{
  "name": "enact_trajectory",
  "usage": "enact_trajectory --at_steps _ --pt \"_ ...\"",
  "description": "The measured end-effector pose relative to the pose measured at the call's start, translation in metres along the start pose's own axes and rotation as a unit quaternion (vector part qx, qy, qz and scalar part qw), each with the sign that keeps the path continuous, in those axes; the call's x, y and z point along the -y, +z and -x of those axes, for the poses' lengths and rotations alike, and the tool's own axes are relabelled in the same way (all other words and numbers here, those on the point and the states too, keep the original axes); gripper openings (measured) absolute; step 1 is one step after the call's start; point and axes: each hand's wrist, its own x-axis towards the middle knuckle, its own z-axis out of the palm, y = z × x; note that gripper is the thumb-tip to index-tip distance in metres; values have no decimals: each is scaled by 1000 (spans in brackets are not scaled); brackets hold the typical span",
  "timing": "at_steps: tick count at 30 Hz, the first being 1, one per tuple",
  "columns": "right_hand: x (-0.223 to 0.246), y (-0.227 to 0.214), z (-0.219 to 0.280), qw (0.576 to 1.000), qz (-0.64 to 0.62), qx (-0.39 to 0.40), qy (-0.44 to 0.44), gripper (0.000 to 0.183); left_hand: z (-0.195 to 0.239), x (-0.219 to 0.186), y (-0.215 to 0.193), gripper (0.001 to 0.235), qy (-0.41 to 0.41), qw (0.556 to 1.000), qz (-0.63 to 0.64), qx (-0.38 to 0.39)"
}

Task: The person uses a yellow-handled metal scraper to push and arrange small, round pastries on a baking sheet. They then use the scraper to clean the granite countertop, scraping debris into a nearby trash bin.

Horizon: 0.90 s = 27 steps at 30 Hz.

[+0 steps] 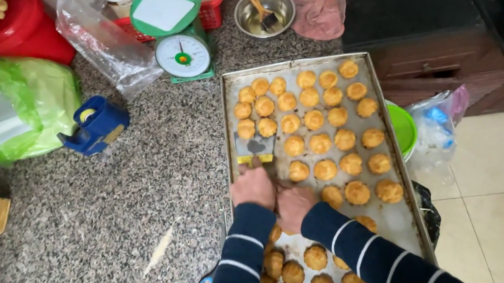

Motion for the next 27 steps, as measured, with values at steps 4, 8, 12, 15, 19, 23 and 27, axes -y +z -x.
enact_trajectory --at_steps 4,8,12,15,19,23,27 --pt "-11 40 -14 999 -45 -16 21 43 -23 -7 7 66 -6 1000 8 -22" --pt "-14 42 -16 998 20 -26 -54 43 -36 -10 12 64 8 998 6 -60" --pt "-25 67 -21 996 24 -29 -78 40 -54 -10 13 65 9 996 0 -84" --pt "-20 47 -14 997 -2 -38 -74 40 -72 -7 12 69 13 996 -12 -87" --pt "-28 70 -14 994 -5 -54 -91 46 -72 -11 8 63 8 996 -24 -81" --pt "-29 92 -27 976 -8 -161 -145 65 -98 -12 -11 51 -4 989 -46 -138" --pt "-29 98 -28 978 -8 -167 -124 81 -107 -8 1 56 7 985 -45 -165"
